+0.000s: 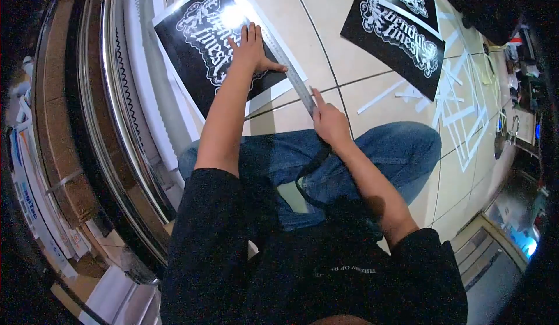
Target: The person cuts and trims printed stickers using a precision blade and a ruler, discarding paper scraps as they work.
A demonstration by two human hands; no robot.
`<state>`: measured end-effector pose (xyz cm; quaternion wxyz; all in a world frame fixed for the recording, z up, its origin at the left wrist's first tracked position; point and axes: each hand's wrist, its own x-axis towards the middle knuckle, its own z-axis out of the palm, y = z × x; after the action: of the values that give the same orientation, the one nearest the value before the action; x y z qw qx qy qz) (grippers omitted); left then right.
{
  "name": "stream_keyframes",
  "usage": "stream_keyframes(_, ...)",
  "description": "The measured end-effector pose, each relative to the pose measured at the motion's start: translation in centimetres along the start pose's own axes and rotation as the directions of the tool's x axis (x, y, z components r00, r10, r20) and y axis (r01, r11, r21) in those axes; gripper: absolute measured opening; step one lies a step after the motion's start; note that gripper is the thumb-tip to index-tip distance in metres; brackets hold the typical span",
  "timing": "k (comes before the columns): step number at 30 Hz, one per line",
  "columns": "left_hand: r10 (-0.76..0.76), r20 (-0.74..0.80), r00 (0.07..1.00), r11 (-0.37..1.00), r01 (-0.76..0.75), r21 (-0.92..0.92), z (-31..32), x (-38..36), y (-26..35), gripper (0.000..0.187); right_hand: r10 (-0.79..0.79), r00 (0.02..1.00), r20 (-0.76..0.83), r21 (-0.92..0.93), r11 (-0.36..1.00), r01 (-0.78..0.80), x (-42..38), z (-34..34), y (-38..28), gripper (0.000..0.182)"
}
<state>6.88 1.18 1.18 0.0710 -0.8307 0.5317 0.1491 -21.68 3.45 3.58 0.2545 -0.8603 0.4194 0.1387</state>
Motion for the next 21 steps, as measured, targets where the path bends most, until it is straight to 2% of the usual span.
stream_keyframes(2, 0.0, 0.084, 0.996, 1.0, 0.0, -0.004, -0.2, -0.2, 0.1, 0.165, 0.048, 0.948, -0.316, 0.258, 0.965, 0.037, 1.8, 0.3, -0.2, 0.072)
stream_keyframes(3, 0.01, 0.028, 1.0, 1.0, -0.009, -0.016, 0.0, -0.3, 0.1, 0.165, 0.106, 0.926, -0.362, 0.312, 0.95, 0.013, 3.4, 0.0, -0.7, 0.085)
stream_keyframes(4, 0.005, 0.029, 1.0, 1.0, -0.004, -0.013, 0.1, -0.3, 0.0, 0.165, 0.102, 0.927, -0.36, 0.314, 0.949, 0.018, 4.9, -0.5, -1.1, 0.085)
stream_keyframes(7, -0.007, 0.072, 0.997, 1.0, 0.007, 0.005, -0.2, -0.1, 0.2, 0.164, 0.125, 0.858, -0.499, 0.289, 0.957, 0.028, 9.3, -1.2, -1.0, 0.091)
stream_keyframes(8, -0.015, 0.072, 0.997, 1.0, 0.015, 0.006, -0.2, 0.1, 0.2, 0.164, 0.119, 0.859, -0.497, 0.289, 0.957, 0.035, 9.8, -1.7, -0.7, 0.091)
stream_keyframes(10, 0.005, 0.067, 0.998, 1.0, -0.005, -0.003, 0.1, 0.3, -0.1, 0.164, 0.207, 0.92, -0.334, 0.365, 0.928, -0.076, 10.5, -3.1, -0.3, 0.089)
stream_keyframes(11, 0.002, 0.07, 0.998, 1.0, -0.001, -0.017, -0.1, 0.2, -0.1, 0.164, 0.239, 0.916, -0.324, 0.389, 0.916, -0.101, 10.3, -3.6, -0.2, 0.083)
stream_keyframes(15, 0.007, 0.059, 0.998, 0.999, -0.004, -0.048, -0.2, 0.1, -0.2, 0.163, 0.248, 0.923, -0.295, 0.485, 0.871, -0.079, 10.3, -3.8, 1.2, 0.077)
stream_keyframes(21, 0.034, 0.095, 0.995, 0.999, -0.034, 0.0, -1.3, -1.0, 0.6, 0.165, 0.206, 0.897, -0.391, 0.497, 0.867, 0.018, 8.4, -2.8, 1.0, 0.076)
